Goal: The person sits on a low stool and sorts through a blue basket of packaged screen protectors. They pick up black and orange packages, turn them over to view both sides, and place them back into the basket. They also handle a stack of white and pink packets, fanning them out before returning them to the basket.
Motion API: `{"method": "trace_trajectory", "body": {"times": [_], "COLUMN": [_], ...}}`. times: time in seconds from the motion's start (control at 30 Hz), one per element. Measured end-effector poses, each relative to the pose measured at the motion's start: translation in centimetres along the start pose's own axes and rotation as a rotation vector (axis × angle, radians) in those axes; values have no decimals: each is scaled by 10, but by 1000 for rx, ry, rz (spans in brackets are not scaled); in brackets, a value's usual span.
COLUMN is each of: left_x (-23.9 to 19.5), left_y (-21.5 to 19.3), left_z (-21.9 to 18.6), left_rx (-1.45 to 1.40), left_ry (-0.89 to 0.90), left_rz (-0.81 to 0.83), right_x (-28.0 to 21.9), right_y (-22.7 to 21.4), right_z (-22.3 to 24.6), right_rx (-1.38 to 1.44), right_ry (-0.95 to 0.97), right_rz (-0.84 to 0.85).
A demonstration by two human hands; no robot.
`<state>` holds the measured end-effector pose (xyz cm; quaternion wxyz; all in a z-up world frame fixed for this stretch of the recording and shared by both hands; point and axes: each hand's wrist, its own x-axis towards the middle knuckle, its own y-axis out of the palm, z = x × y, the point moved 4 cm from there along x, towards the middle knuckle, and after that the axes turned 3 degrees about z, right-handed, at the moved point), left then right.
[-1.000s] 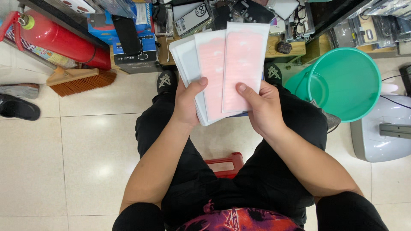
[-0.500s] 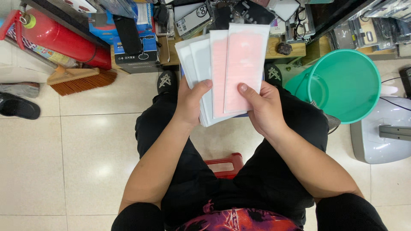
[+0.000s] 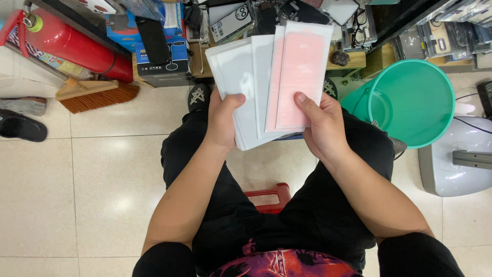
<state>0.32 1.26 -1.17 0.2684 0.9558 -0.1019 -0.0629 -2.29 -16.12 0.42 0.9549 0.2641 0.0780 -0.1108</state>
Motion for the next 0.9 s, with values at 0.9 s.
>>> {"method": "trace_trajectory", "body": {"times": [0.9], "left_x": [-2], "left_y": [3], "left_z": [6], "left_rx": [5], "left_ry": [44], "left_rz": [-50], "right_x": [4], "right_y": [-4], "right_z": [2], "right_rx": [11], "right_ry": [-34], "right_rz": [-37]}}
